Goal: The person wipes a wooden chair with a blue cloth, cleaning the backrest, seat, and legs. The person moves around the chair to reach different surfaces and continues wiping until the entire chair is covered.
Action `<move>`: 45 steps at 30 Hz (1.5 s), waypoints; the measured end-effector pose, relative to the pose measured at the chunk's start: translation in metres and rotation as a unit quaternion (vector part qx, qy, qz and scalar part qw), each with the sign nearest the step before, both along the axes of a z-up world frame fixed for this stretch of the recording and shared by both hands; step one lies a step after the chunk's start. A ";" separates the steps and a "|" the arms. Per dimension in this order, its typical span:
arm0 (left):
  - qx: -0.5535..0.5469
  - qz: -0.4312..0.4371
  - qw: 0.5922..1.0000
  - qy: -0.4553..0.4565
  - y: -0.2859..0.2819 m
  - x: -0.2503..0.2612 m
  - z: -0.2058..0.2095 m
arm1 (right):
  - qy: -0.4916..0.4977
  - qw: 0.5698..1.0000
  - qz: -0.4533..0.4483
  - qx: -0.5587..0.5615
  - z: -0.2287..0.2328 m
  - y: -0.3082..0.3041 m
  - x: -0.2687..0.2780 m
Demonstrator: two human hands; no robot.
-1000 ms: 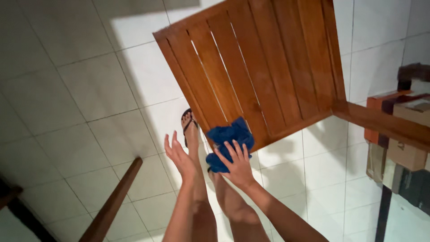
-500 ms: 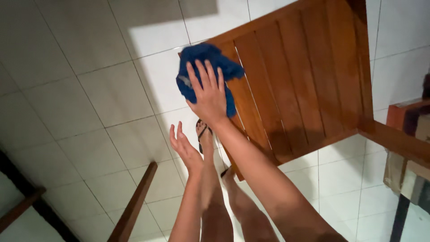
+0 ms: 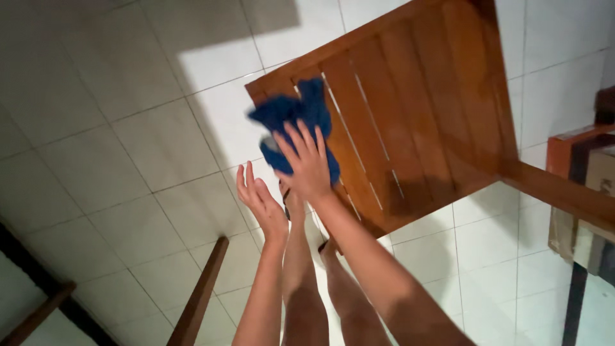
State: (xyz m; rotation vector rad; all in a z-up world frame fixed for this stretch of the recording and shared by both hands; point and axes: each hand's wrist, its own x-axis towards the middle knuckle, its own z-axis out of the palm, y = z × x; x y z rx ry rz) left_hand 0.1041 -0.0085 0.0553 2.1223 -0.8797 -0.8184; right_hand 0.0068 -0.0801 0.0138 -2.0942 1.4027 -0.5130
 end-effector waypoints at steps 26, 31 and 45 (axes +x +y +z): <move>-0.038 -0.285 0.937 -0.200 0.007 -0.092 -0.053 | 0.043 0.992 -0.084 -0.085 -0.019 -0.068 -0.133; -0.008 -0.326 0.900 -0.289 0.008 -0.098 -0.059 | 0.078 0.987 -0.141 -0.025 -0.003 0.007 -0.260; -0.035 -0.319 0.903 -0.286 0.013 -0.099 -0.060 | 0.130 0.940 -0.290 -0.124 -0.040 0.033 -0.335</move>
